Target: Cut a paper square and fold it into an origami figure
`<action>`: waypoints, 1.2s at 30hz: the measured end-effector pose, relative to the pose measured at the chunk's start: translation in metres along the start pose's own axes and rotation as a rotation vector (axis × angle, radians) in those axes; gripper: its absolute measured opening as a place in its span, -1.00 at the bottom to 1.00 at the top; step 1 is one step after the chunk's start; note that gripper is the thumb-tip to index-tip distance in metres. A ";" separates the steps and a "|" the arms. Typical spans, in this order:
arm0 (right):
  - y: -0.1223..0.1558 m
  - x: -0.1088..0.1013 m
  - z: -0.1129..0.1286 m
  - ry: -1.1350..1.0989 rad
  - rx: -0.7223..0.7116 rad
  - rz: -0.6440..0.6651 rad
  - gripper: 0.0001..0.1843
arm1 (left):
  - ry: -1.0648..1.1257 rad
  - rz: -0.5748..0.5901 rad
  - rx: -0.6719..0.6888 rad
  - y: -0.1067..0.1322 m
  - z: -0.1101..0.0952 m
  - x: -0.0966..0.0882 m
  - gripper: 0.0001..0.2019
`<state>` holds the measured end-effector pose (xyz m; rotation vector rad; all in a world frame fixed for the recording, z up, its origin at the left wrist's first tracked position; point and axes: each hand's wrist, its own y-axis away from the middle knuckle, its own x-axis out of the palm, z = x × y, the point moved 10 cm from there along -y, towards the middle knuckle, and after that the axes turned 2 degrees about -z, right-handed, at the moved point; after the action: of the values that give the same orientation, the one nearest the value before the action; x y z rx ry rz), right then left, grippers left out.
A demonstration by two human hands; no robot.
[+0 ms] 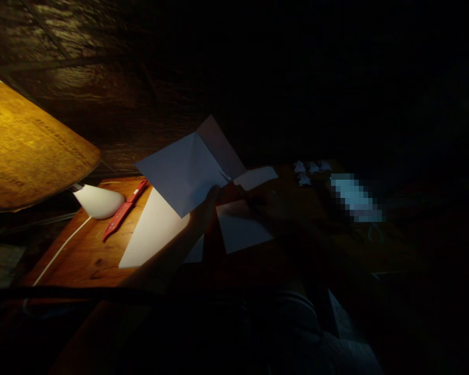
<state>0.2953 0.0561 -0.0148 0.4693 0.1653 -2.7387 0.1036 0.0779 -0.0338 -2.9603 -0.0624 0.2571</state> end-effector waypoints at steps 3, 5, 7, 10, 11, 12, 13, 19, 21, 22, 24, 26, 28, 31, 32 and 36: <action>-0.002 0.003 -0.004 -0.032 0.010 0.007 -0.80 | -0.002 -0.059 -0.089 0.001 0.010 -0.004 -0.43; -0.004 0.006 -0.007 -0.036 0.001 0.020 -0.79 | -0.017 -0.069 -0.106 0.002 0.011 -0.004 -0.43; -0.005 0.007 -0.009 -0.026 -0.008 0.014 -0.76 | -0.028 -0.057 -0.111 0.002 0.010 -0.002 -0.42; -0.006 0.009 -0.007 0.031 -0.021 0.018 -0.74 | -0.046 -0.031 -0.111 0.003 0.007 0.001 -0.41; -0.006 0.010 -0.006 0.056 -0.025 0.020 -0.75 | -0.055 -0.024 -0.111 0.004 0.006 0.002 -0.41; -0.005 0.010 -0.005 0.079 -0.025 0.022 -0.76 | -0.064 -0.020 -0.113 0.004 0.005 0.002 -0.41; -0.005 0.010 -0.004 0.096 -0.024 0.022 -0.77 | -0.072 -0.018 -0.118 0.005 0.005 0.002 -0.41; -0.002 0.009 0.002 0.089 -0.008 0.004 -0.69 | -0.067 -0.027 -0.151 0.007 0.006 0.003 -0.35; -0.002 0.010 0.002 0.096 -0.012 0.009 -0.69 | -0.055 -0.015 -0.146 0.007 0.005 0.004 -0.34; -0.003 0.010 0.002 0.094 -0.014 0.010 -0.69 | -0.051 -0.011 -0.140 0.007 0.004 0.005 -0.34; -0.003 0.010 -0.001 0.067 -0.011 0.000 -0.69 | -0.047 -0.005 -0.131 0.007 0.003 0.005 -0.34; -0.003 0.010 -0.005 0.023 0.001 -0.007 -0.67 | -0.045 0.000 -0.112 0.007 0.001 0.005 -0.37; -0.003 0.011 -0.007 -0.010 0.007 -0.006 -0.66 | -0.037 0.013 -0.077 0.007 -0.002 0.006 -0.41; -0.003 0.011 -0.007 -0.035 0.003 0.005 -0.65 | -0.025 0.026 -0.052 0.007 -0.003 0.007 -0.43; -0.003 0.011 -0.007 -0.040 0.006 0.004 -0.65 | -0.026 0.025 -0.057 0.007 -0.002 0.006 -0.43; -0.003 0.009 -0.007 -0.011 0.007 -0.010 -0.65 | -0.027 0.015 -0.046 0.006 -0.003 0.006 -0.46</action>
<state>0.2883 0.0577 -0.0247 0.4567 0.1552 -2.7518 0.1100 0.0713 -0.0327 -3.0045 -0.0499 0.3010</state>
